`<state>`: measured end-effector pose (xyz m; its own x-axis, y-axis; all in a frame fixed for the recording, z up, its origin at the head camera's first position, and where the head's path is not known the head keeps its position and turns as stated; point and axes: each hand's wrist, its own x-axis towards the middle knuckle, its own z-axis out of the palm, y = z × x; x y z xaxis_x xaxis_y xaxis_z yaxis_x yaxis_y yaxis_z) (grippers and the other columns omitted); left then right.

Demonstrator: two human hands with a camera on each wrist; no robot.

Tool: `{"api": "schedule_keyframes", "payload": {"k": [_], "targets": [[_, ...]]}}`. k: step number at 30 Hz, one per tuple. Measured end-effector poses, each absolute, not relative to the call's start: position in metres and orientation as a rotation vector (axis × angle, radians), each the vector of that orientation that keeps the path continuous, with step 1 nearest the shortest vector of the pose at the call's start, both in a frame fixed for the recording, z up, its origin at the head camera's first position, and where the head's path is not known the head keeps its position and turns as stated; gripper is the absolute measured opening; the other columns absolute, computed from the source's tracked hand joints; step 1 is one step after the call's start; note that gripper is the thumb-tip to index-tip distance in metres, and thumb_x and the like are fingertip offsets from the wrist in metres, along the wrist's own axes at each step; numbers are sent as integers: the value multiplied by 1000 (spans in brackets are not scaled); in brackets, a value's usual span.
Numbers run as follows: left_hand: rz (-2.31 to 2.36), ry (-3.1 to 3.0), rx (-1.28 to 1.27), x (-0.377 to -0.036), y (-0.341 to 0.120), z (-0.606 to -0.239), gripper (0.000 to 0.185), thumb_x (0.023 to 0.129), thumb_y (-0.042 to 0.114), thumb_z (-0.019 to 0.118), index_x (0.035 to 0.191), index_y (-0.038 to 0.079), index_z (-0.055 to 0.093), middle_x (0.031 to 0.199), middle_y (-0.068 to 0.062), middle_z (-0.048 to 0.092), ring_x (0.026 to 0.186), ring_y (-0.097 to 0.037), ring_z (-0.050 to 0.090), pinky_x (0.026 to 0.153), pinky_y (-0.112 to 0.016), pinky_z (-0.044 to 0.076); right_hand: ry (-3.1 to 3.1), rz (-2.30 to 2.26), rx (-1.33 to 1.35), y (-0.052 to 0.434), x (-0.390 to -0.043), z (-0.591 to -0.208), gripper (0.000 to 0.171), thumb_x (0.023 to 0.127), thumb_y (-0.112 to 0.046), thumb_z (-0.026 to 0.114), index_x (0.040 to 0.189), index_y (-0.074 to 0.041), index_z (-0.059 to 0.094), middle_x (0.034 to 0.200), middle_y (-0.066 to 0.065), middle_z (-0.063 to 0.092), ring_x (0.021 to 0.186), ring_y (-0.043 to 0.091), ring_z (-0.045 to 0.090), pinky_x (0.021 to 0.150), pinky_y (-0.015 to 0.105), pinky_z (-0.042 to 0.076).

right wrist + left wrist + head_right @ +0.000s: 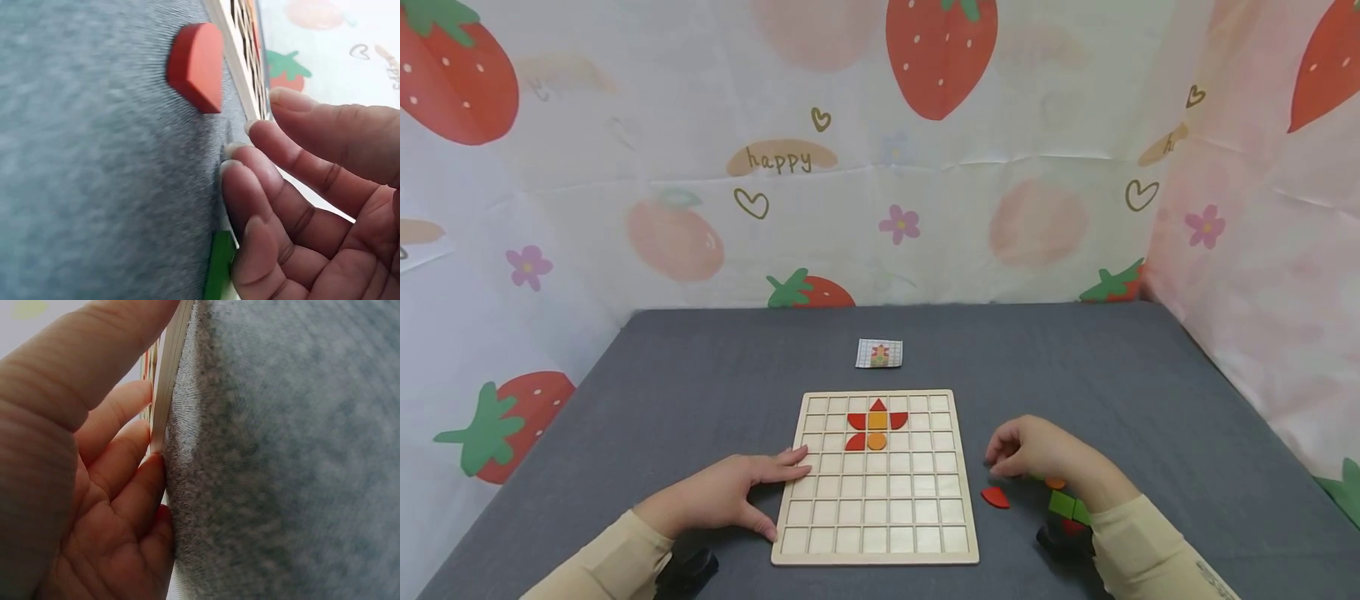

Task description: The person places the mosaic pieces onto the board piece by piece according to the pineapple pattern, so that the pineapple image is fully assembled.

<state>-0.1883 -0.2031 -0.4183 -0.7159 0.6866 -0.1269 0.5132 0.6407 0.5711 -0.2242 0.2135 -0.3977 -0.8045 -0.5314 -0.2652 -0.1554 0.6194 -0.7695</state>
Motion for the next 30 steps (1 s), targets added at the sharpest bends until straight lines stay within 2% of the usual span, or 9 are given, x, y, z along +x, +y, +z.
{"api": "schedule_keyframes", "payload": {"k": [6,20,30], "targets": [[726,2536,948,-189,-203,-418,85,56,53,69,131,25,39,139,7,27,124,-10,28,96,-33,30,2335,-1045,-627,218,-220,-400,20,69,-14,72,84,-3,62,71,4,59,65,15,53,56,26,44],[720,2538,950,-189,-203,-417,85,56,53,68,131,26,39,139,7,27,124,-10,28,96,-33,30,2397,-838,-771,211,-214,-400,18,63,-11,74,70,-10,57,60,-5,50,54,8,47,49,23,40],[718,2536,948,-188,-203,-418,85,56,53,69,130,25,40,139,6,27,124,-10,28,97,-33,29,2326,-872,-752,213,-214,-398,22,63,-10,73,67,-4,53,57,-5,46,50,6,42,47,22,37]]}}
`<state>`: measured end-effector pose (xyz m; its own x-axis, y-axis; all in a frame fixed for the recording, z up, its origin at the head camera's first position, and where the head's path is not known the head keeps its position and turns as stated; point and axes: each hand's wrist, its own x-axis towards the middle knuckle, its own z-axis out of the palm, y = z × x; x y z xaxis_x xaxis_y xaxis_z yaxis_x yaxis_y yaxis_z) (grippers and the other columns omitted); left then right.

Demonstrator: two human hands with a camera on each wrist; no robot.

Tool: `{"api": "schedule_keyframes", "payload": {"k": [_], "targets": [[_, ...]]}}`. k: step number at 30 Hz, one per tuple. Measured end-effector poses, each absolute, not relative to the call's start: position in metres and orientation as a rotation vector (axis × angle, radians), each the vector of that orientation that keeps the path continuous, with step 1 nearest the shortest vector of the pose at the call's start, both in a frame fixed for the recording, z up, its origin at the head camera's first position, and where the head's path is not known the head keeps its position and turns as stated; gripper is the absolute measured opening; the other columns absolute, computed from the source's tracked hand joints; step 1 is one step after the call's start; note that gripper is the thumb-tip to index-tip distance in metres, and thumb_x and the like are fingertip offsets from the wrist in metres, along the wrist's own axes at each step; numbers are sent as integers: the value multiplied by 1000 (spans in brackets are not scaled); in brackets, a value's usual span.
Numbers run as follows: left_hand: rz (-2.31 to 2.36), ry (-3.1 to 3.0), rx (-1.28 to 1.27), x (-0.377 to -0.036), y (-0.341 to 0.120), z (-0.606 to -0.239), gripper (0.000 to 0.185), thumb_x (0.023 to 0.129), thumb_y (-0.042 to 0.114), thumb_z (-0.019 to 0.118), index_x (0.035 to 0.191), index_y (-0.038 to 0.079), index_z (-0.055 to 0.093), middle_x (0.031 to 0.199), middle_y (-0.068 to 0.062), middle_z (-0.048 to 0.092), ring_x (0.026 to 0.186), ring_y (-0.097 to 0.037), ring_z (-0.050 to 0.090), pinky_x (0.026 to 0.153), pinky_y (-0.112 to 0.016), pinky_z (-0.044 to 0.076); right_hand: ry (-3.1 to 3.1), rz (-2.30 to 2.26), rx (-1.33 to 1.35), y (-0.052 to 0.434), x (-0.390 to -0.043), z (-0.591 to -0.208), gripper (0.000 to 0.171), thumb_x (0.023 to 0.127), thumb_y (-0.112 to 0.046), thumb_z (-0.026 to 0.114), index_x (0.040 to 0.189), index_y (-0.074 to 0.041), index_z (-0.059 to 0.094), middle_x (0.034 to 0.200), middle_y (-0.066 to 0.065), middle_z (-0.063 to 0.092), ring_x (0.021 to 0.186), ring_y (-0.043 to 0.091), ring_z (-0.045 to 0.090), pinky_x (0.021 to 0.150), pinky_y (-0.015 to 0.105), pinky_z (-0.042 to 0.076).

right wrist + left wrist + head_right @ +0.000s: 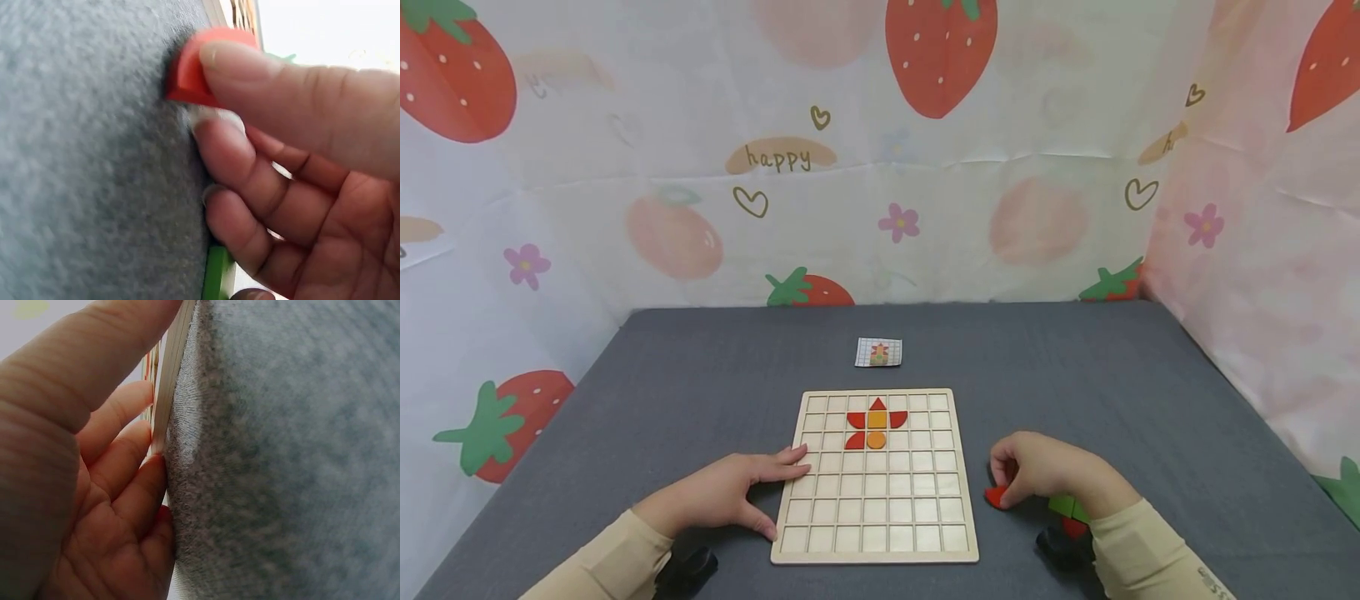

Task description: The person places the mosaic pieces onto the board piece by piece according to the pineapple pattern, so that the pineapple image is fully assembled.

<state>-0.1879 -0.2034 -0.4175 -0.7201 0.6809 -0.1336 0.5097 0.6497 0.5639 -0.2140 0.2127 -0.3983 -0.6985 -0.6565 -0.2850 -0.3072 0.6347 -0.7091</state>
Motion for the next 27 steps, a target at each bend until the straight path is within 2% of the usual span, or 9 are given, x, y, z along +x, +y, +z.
{"api": "schedule_keyframes", "payload": {"k": [10,21,24,27], "targets": [[725,2535,956,-188,-203,-417,85,56,53,69,130,24,40,139,6,28,124,-11,29,96,-33,30,2198,-965,-764,217,-215,-398,9,68,-1,66,71,-3,59,61,-3,54,53,6,46,49,22,41],[726,2538,952,-188,-203,-418,85,55,53,69,130,24,41,138,6,28,124,-11,29,96,-33,29,2198,-1039,-806,215,-220,-399,8,75,-10,65,72,-6,57,66,3,59,53,5,46,49,22,40],[731,2537,956,-188,-203,-418,85,55,53,69,130,23,41,138,5,28,124,-11,29,96,-33,30,2224,-1057,-798,214,-221,-397,9,76,-8,63,71,-6,56,65,6,60,52,6,46,48,22,40],[733,2536,956,-188,-203,-418,85,56,53,69,130,23,41,138,5,29,124,-11,29,96,-33,30,2238,-1058,-801,212,-222,-395,10,77,-7,61,71,-6,54,62,4,58,51,6,45,49,22,40]]}}
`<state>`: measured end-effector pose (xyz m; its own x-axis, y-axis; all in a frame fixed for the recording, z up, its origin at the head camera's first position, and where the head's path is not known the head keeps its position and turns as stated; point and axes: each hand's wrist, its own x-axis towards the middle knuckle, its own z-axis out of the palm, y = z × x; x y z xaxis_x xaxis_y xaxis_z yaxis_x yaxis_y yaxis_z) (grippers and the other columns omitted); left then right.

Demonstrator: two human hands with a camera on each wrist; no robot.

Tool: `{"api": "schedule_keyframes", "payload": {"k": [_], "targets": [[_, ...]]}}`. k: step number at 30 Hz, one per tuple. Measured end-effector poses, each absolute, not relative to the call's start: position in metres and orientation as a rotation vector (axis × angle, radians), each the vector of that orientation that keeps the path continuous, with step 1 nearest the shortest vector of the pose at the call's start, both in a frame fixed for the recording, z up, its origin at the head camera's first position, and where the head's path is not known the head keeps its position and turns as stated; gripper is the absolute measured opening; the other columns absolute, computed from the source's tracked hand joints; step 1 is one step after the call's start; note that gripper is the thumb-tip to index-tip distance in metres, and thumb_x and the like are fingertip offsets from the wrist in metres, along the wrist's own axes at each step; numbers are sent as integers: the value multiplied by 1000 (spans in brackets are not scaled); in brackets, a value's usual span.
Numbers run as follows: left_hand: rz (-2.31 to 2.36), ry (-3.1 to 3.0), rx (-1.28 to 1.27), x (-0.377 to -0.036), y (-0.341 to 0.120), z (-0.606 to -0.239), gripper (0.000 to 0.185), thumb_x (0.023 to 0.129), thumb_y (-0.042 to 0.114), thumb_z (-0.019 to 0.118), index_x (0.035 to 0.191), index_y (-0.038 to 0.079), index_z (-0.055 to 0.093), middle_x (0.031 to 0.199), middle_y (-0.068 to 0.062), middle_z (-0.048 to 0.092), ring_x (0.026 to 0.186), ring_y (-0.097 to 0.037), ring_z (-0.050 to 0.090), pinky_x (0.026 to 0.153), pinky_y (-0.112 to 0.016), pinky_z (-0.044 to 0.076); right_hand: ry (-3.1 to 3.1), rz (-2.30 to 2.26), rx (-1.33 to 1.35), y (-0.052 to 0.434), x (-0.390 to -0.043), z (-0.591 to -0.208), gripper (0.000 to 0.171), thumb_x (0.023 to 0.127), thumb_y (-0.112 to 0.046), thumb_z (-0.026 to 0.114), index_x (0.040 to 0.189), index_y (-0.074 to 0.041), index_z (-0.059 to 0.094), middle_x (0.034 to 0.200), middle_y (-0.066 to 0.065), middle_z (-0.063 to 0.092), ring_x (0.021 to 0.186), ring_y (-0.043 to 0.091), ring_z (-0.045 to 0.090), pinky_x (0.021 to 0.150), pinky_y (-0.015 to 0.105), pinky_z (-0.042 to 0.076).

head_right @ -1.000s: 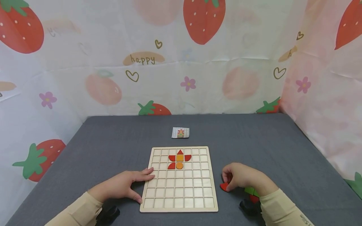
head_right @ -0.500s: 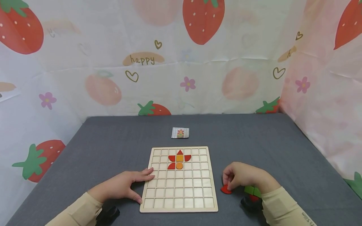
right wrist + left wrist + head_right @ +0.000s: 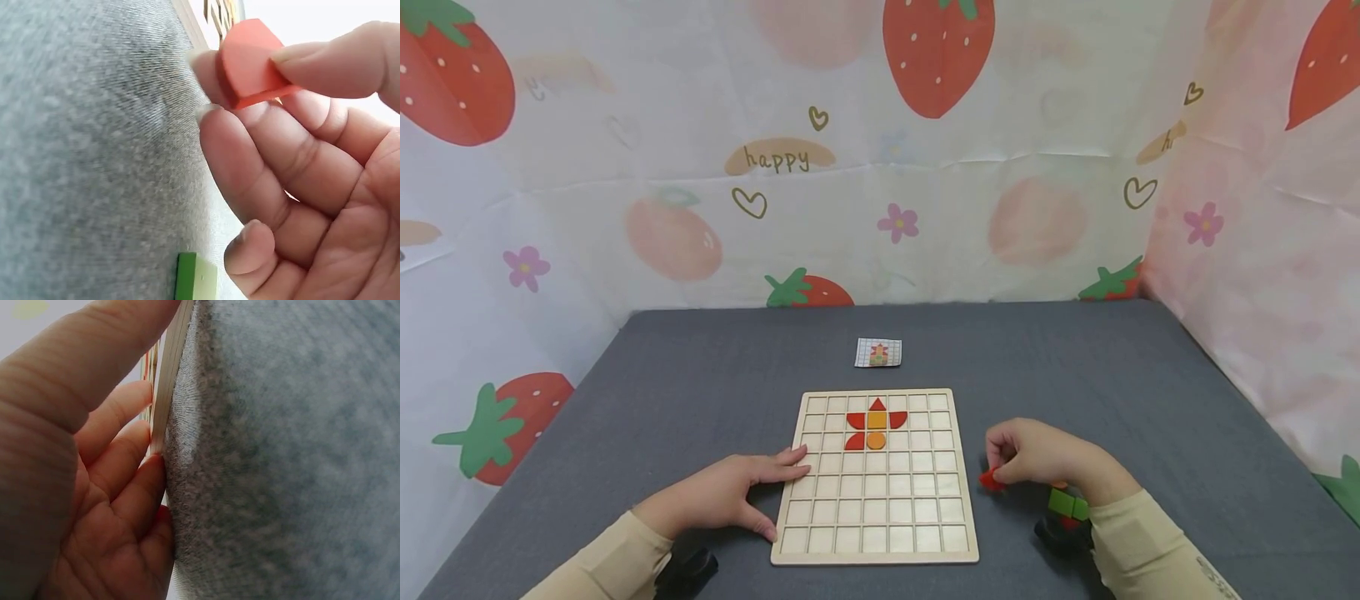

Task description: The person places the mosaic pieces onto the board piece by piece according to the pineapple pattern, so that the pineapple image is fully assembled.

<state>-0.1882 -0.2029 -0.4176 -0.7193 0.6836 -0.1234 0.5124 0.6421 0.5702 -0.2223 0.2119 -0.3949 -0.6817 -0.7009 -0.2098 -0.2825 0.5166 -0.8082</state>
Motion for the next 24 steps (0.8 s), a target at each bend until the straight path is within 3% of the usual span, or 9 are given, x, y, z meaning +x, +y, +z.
{"api": "schedule_keyframes", "payload": {"k": [5,13,24], "targets": [[732,2533,941,-187,-203,-417,85,56,53,68,130,24,41,138,6,28,124,-10,28,97,-33,29,2246,-1075,-779,207,-225,-393,9,81,-10,59,74,-7,53,62,-1,53,53,9,46,52,26,42],[729,2540,945,-189,-203,-419,85,55,53,69,130,24,41,138,7,28,124,-9,28,97,-32,29,2191,-1166,-701,194,-229,-393,9,83,-12,58,81,-5,52,72,10,58,68,26,58,59,39,48],[739,2539,953,-189,-203,-419,85,55,52,70,130,24,41,138,7,28,124,-10,28,97,-32,29,2334,-1150,-648,172,-238,-397,7,78,-15,65,80,-9,60,70,7,61,64,22,54,58,37,46]]}}
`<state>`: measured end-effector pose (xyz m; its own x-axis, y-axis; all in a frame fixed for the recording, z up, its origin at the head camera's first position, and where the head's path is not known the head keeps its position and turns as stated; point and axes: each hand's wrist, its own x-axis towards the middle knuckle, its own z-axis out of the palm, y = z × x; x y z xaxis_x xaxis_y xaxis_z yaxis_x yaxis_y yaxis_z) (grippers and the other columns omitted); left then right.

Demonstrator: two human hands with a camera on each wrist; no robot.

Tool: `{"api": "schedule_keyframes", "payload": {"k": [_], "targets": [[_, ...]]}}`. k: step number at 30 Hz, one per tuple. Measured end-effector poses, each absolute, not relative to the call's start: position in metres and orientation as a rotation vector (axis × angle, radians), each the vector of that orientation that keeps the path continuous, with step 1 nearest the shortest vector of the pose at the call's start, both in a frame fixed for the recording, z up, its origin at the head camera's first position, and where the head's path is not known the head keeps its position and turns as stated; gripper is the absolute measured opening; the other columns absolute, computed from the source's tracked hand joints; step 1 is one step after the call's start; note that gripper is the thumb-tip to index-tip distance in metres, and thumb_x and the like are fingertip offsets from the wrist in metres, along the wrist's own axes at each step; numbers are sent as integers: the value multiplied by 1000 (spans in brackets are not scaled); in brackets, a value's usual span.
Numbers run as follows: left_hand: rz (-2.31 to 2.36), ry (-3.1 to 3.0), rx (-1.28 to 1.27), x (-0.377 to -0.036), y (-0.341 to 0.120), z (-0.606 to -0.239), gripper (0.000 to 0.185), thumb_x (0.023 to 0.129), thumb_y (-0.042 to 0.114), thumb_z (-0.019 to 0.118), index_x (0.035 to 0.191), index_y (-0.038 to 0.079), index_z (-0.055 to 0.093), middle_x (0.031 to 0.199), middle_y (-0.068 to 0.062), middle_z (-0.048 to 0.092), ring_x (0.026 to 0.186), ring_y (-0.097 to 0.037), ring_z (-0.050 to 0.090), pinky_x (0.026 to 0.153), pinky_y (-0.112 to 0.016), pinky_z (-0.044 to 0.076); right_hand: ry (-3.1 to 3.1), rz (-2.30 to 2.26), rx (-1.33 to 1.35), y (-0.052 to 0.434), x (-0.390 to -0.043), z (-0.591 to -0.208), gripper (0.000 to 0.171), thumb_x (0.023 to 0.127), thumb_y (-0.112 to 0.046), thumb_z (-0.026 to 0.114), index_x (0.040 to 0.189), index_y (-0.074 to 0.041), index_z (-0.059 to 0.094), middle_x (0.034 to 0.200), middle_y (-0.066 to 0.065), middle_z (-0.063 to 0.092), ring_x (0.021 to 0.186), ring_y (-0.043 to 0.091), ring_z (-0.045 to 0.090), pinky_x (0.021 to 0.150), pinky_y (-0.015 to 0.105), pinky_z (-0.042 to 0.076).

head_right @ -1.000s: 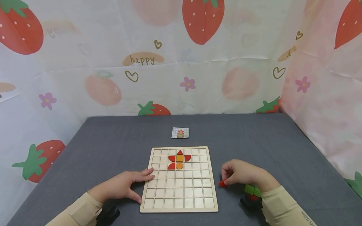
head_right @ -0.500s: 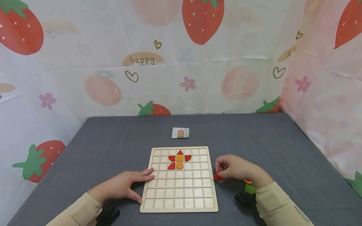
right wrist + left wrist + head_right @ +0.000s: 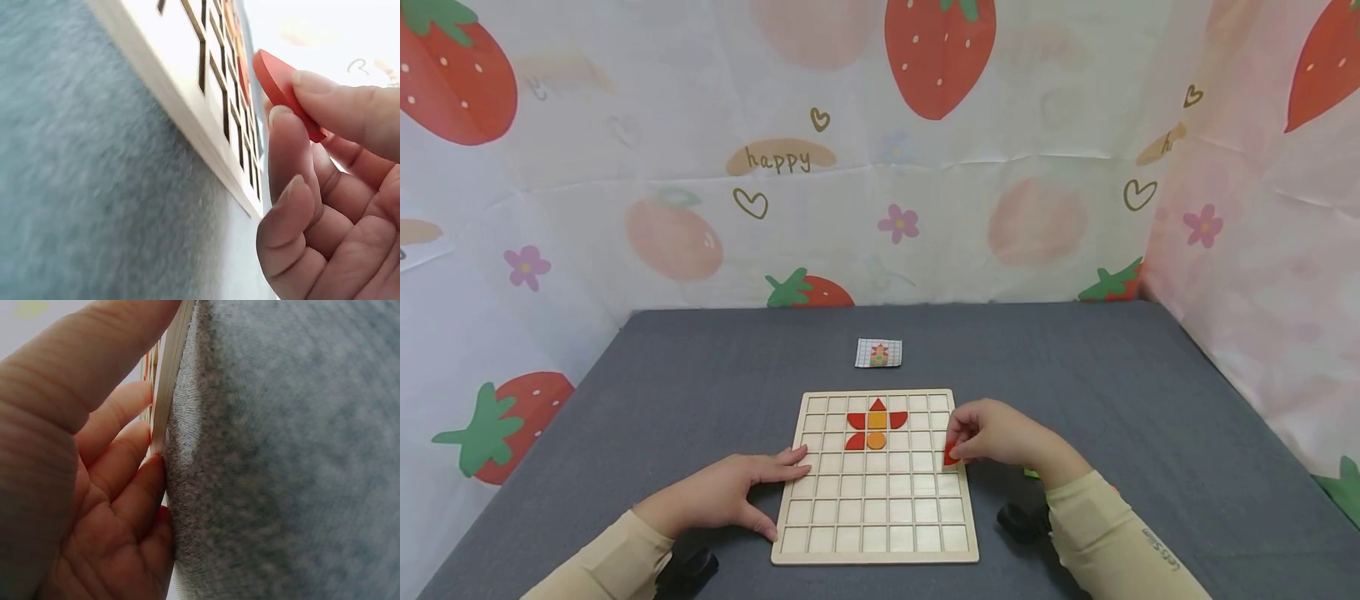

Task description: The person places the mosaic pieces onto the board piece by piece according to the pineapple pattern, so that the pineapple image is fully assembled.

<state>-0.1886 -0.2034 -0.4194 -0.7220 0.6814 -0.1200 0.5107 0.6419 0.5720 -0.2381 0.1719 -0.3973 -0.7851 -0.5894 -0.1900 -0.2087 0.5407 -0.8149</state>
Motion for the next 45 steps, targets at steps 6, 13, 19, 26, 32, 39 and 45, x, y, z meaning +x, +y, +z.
{"api": "schedule_keyframes", "payload": {"k": [6,13,19,26,32,39,45], "targets": [[738,2535,937,-189,-203,-420,85,54,53,69,130,25,41,138,8,28,124,-9,28,97,-32,29,2361,-1186,-569,161,-247,-401,9,76,-17,66,77,-9,61,71,7,61,64,20,52,59,35,45],[720,2529,949,-189,-203,-419,85,56,53,68,130,25,40,139,7,27,124,-10,27,97,-33,29,2444,-1147,-533,151,-254,-397,3,79,-13,63,80,-11,63,78,3,59,70,19,50,62,35,44],[710,2528,952,-189,-203,-419,84,56,54,68,130,25,40,139,6,27,124,-10,27,97,-34,29,2438,-1188,-490,141,-256,-398,4,84,-9,56,85,-9,60,78,6,55,65,19,53,55,33,47],[713,2532,942,-189,-203,-419,85,56,54,68,130,26,40,139,7,27,124,-10,27,97,-34,29,2501,-1162,-544,132,-260,-401,11,79,-2,59,87,-10,60,79,3,54,65,18,50,54,31,44],[729,2531,946,-189,-203,-420,85,55,53,68,130,25,40,139,7,27,125,-10,27,97,-33,29,2458,-1230,-563,125,-263,-406,9,76,-4,64,84,-7,59,74,3,58,67,18,53,56,31,44],[702,2543,942,-190,-203,-421,86,55,56,67,130,26,39,139,9,27,124,-8,27,97,-34,29,2447,-1251,-557,116,-265,-410,9,73,-6,67,78,-6,59,69,3,60,62,16,53,53,30,43],[698,2542,935,-190,-203,-420,86,55,55,68,131,26,39,139,8,27,124,-9,27,96,-34,30,2454,-1207,-570,108,-268,-411,9,73,-3,67,74,-7,59,68,2,59,63,16,53,56,29,44]]}}
